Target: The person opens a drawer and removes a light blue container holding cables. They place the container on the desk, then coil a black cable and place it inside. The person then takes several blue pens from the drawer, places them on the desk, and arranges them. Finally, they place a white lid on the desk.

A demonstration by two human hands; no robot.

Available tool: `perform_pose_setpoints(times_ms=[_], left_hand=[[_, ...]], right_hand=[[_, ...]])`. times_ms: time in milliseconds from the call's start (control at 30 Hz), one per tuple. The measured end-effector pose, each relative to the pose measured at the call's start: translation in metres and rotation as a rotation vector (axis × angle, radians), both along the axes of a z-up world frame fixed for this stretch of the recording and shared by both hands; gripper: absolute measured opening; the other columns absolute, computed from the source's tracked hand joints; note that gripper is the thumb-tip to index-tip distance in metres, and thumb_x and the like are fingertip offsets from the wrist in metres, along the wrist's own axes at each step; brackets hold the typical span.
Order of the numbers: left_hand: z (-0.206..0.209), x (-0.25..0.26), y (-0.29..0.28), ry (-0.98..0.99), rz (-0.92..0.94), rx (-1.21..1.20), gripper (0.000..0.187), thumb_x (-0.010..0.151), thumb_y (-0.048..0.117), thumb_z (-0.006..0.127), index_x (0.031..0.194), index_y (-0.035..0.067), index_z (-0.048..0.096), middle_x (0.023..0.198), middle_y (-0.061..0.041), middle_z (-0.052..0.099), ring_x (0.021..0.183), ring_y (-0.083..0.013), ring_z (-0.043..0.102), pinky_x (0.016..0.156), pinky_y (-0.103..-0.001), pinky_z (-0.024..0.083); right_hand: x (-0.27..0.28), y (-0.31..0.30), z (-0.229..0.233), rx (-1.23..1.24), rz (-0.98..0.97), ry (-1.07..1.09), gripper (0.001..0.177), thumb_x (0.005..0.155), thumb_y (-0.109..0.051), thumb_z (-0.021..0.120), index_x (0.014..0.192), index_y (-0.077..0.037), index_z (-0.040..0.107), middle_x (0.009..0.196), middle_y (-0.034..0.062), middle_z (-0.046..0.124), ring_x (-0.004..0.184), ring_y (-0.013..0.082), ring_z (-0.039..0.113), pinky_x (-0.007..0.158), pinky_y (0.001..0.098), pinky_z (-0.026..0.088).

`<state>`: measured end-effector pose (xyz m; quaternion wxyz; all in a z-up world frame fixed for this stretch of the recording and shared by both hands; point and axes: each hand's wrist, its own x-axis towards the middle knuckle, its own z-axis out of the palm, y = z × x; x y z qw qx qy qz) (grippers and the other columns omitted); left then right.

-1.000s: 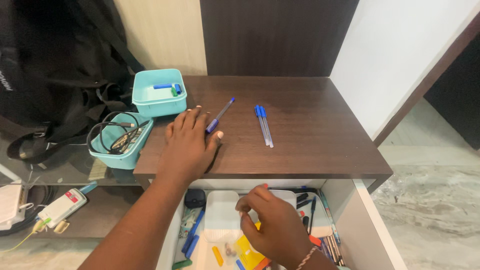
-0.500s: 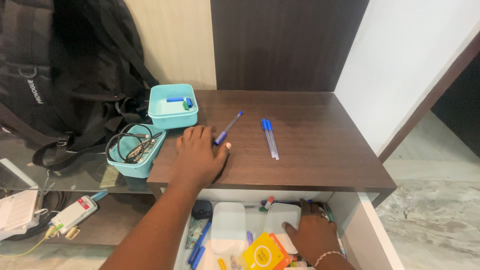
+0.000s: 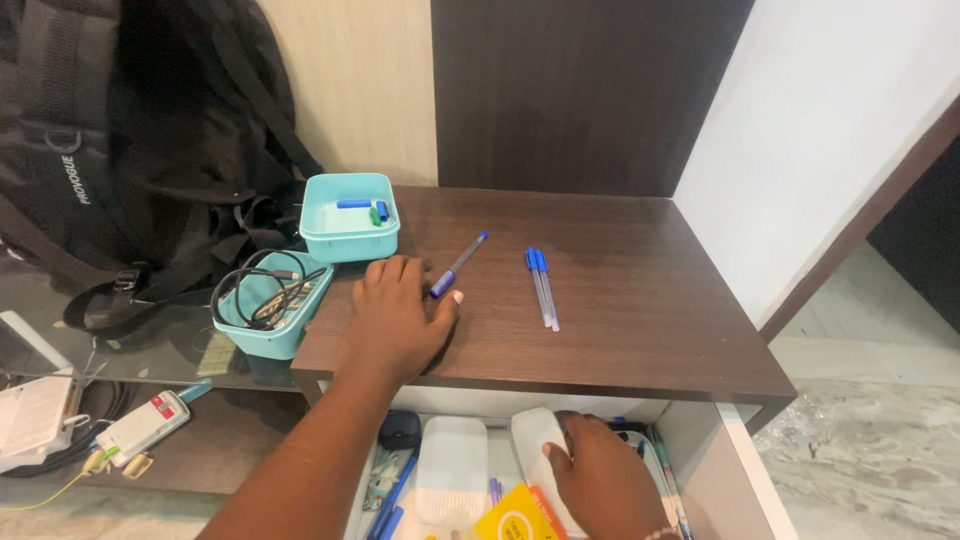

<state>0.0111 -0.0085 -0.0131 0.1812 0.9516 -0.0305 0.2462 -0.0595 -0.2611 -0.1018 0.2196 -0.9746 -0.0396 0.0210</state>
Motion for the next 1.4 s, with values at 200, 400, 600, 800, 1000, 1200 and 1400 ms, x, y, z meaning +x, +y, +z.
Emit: perform_pose_setpoints(times_ms=[200,400,600,800,1000,1200,1400], left_hand=[[-0.002,-0.005,-0.002,-0.118,-0.023,-0.056,0.049,0.09,0.041,0.066,0.121,0.002,0.061,0.123,-0.015,0.057,0.125,-0.0343,0.046,0.106,-0.048,0.036],[-0.003,-0.004,0.0,-0.193,-0.017,-0.12,0.047,0.09,0.038,0.07,0.117,0.0,0.06,0.118,-0.016,0.06,0.121,-0.0356,0.05,0.102,-0.047,0.041],[-0.001,-0.008,0.002,-0.261,-0.043,-0.365,0.036,0.095,0.035,0.064,0.11,0.002,0.066,0.107,-0.015,0.066,0.106,-0.0344,0.06,0.088,-0.044,0.049],[0.013,-0.017,0.001,-0.074,-0.018,-0.287,0.05,0.097,0.048,0.062,0.079,0.002,0.067,0.079,-0.014,0.064,0.086,-0.0315,0.058,0.075,-0.044,0.048],[0.018,-0.02,-0.002,0.053,-0.041,-0.286,0.055,0.087,0.055,0.066,0.065,0.005,0.067,0.068,-0.01,0.063,0.076,-0.0269,0.061,0.07,-0.043,0.049],[0.018,-0.015,-0.003,0.057,-0.108,-0.17,0.053,0.078,0.055,0.077,0.068,0.004,0.068,0.068,-0.01,0.063,0.074,-0.0278,0.06,0.068,-0.044,0.048],[0.019,-0.013,-0.003,0.072,-0.127,-0.161,0.037,0.073,0.042,0.08,0.08,0.007,0.073,0.07,-0.009,0.063,0.074,-0.0269,0.061,0.07,-0.043,0.048]], right_hand=[[-0.025,0.023,0.054,0.314,0.149,0.01,0.036,0.098,-0.036,0.055,0.12,-0.01,0.067,0.101,0.0104,0.068,0.087,0.0258,0.069,0.08,0.0382,0.054],[-0.021,0.023,0.053,0.864,0.005,0.03,0.038,0.096,-0.025,0.06,0.128,-0.006,0.066,0.093,0.012,0.074,0.078,0.0186,0.067,0.073,0.0355,0.055],[-0.003,0.015,0.042,1.238,-0.075,0.011,0.038,0.098,-0.022,0.056,0.127,0.002,0.059,0.095,0.0134,0.076,0.087,0.0166,0.076,0.085,0.0354,0.061],[0.001,0.016,0.048,1.321,-0.209,-0.003,0.036,0.093,-0.016,0.063,0.123,0.004,0.057,0.094,0.0173,0.076,0.081,0.0211,0.076,0.079,0.0375,0.063],[0.001,0.027,0.063,1.371,-0.35,-0.066,0.052,0.088,-0.014,0.069,0.13,-0.001,0.041,0.092,0.0188,0.074,0.077,0.0219,0.076,0.072,0.0354,0.064],[-0.003,0.033,0.066,1.356,-0.245,-0.096,0.057,0.086,-0.011,0.069,0.133,-0.001,0.038,0.089,0.0179,0.072,0.076,0.0209,0.075,0.071,0.0354,0.065],[-0.001,0.036,0.076,1.383,-0.281,0.014,0.057,0.086,-0.016,0.072,0.133,-0.001,0.044,0.089,0.015,0.073,0.075,0.0206,0.075,0.072,0.0336,0.064]])
